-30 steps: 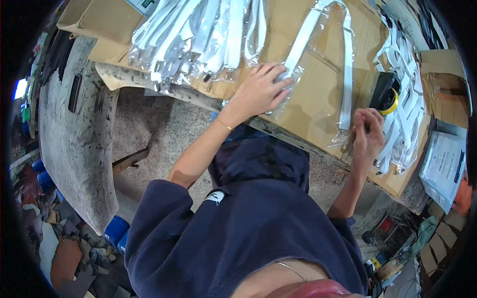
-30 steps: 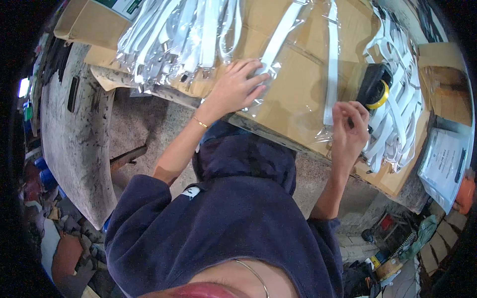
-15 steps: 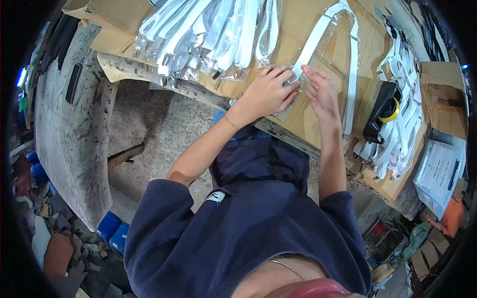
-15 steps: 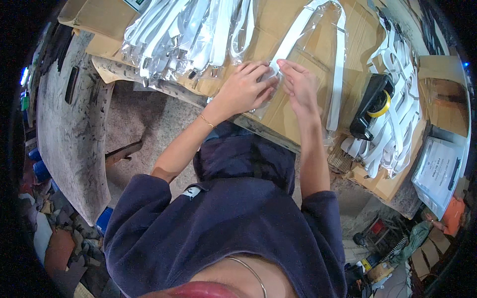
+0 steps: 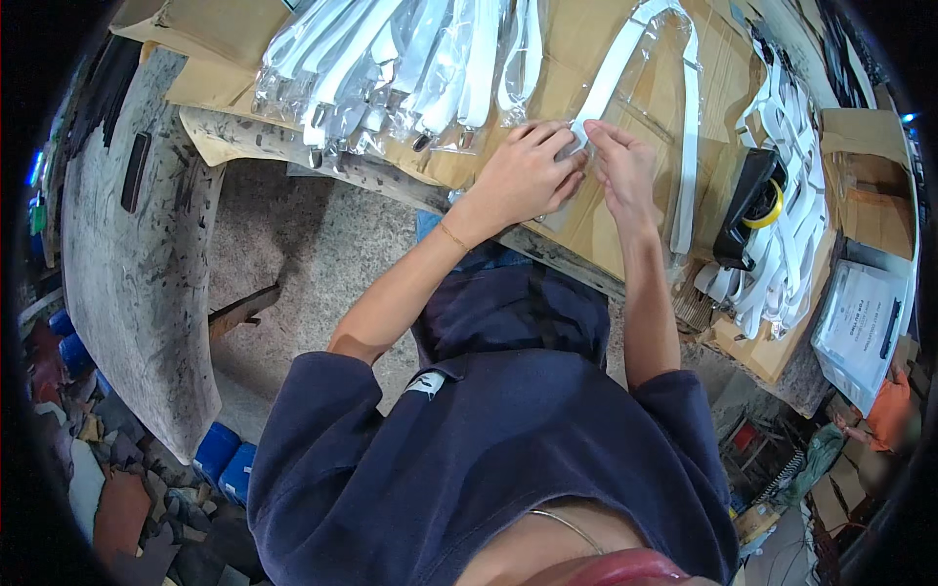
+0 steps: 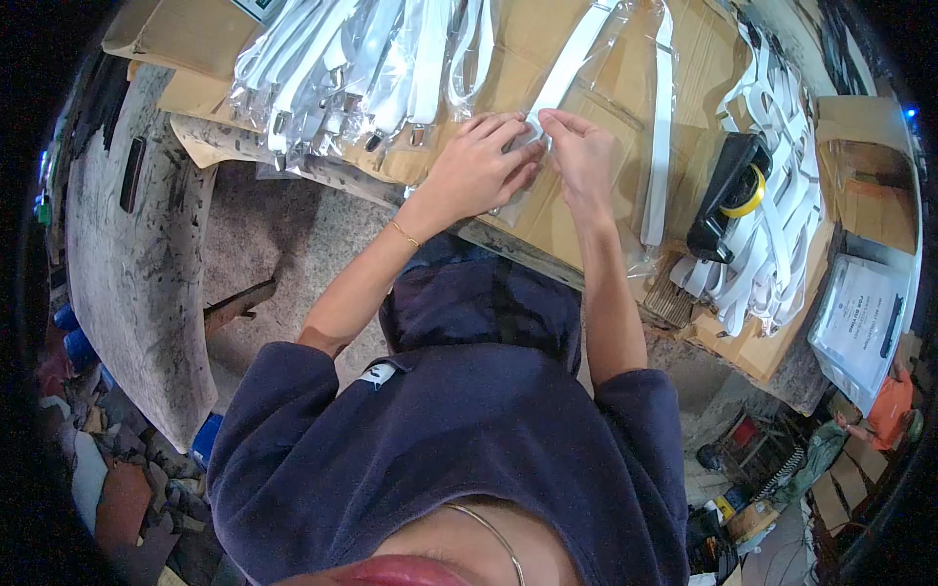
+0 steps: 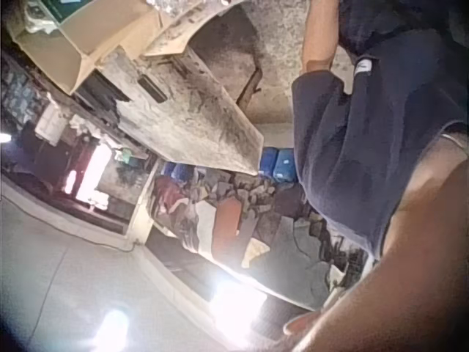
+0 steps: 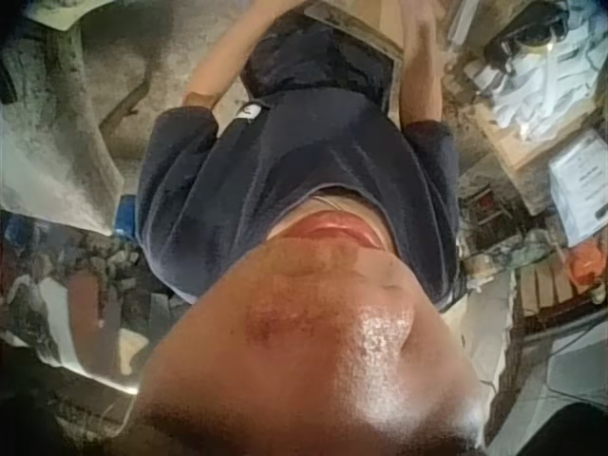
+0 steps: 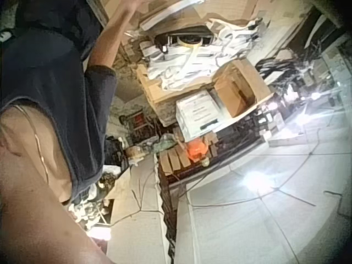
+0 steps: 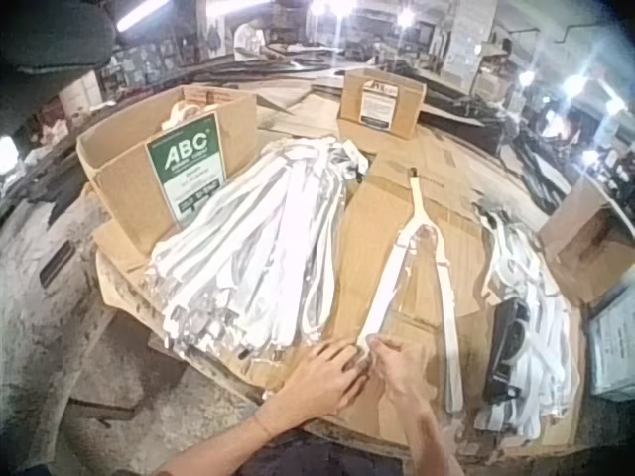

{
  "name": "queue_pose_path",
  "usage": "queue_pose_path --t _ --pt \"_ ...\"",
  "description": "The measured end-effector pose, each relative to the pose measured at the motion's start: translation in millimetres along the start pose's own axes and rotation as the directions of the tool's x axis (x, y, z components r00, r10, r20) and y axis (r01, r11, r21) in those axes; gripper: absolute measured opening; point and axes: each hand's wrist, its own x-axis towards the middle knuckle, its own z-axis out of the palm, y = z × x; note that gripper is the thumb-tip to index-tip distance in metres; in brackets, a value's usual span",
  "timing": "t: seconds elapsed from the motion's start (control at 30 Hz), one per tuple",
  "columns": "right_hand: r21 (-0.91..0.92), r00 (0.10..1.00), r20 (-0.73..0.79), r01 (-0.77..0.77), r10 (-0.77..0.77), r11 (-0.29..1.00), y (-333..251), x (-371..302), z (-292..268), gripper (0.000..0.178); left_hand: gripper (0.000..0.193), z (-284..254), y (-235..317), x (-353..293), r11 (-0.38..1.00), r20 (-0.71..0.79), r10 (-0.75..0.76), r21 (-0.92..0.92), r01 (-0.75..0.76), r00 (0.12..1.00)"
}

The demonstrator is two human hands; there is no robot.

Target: Assembling white leather straps using tape and manual folding at a workshop table.

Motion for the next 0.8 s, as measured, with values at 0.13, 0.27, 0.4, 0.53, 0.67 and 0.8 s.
queue_pose_path --t 0.13,0.27,0.4,0.53,0.67,0.8 --pt "-0.066 0.997 -0.069 0.030 -0.035 0.997 2 1 4 0.021 0.023 0 -1 -1 1.000 0.002 -0.001 -0.004 0.001 1.000" --pt "-0.210 0.994 -0.079 0.059 -0.077 0.976 -1 -3 9 0.022 0.023 -1 -1 -2 1.000 0.007 0.006 -0.003 -0.006 1.000" --pt "-0.185 0.981 -0.089 0.155 -0.173 0.970 8 1 12 0.019 0.024 -1 0 -1 1.000 0.004 0.011 -0.009 -0.011 1.000" --pt "-0.154 0.977 -0.088 0.180 -0.195 0.972 11 3 12 0.018 0.025 2 -2 -1 1.000 0.002 0.009 -0.003 -0.009 1.000" --pt "-0.245 0.971 -0.098 0.188 -0.217 0.951 9 1 13 0.016 0.023 3 -2 0 0.999 -0.077 0.042 0.002 -0.042 0.996" --pt "-0.243 0.947 -0.122 0.262 -0.297 0.934 15 6 12 0.041 0.023 1 -2 0 0.999 -0.060 0.039 -0.013 -0.040 0.997"
